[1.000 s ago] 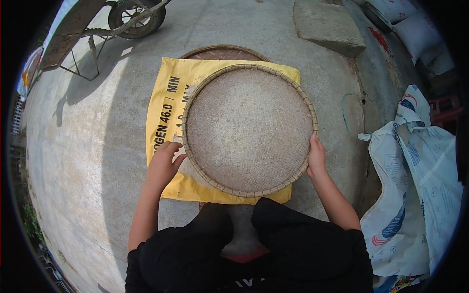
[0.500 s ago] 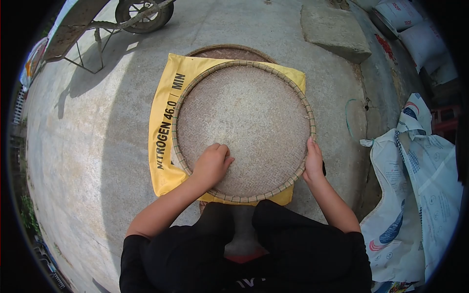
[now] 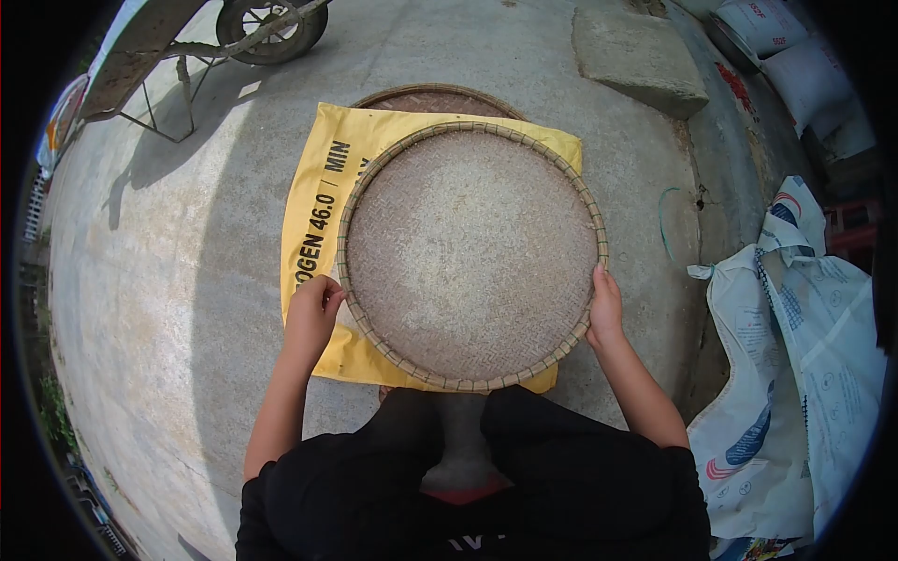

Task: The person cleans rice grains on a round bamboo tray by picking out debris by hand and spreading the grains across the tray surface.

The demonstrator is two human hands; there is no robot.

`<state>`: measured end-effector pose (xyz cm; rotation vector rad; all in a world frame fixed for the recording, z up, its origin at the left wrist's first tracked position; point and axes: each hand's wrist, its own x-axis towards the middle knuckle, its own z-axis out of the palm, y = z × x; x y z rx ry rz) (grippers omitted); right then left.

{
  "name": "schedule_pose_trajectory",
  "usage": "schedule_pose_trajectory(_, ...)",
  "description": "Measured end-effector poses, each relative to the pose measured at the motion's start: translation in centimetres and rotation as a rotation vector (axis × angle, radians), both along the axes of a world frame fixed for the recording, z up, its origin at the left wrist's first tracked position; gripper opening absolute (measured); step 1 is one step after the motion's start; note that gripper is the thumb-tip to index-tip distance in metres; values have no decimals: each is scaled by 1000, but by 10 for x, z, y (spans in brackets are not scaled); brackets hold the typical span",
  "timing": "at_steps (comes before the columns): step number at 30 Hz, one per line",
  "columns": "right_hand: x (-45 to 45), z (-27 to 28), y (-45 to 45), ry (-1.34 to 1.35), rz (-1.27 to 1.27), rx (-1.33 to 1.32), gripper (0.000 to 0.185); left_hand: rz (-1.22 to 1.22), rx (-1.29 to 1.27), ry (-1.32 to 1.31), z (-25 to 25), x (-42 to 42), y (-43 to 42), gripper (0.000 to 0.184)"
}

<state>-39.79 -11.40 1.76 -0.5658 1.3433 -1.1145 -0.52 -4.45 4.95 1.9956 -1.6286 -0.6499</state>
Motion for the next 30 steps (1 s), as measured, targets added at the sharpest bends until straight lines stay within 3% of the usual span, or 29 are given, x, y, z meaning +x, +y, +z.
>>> schedule_pose_trajectory(3,2,3,0,31,-27,15,42,48,42,-172,-13,15,4,15)
schedule_pose_trajectory(6,-2,1,0,33,-16,0,43,-22,-127,-230,-9,-1,1,19)
schedule_pose_trajectory(8,-2,3,0,18,-6,9,43,-187,-96,-105,4,-22,-7,27)
schedule_pose_trajectory(14,-1,6,0,21,-6,8,45,-543,-118,-92,4,-73,-18,34)
schedule_pose_trajectory(23,5,15,3,6,5,7,42,-523,-95,-45,-10,-84,-13,14)
schedule_pose_trajectory(30,5,11,4,21,24,12,42,-481,-107,-71,-16,-72,-4,10)
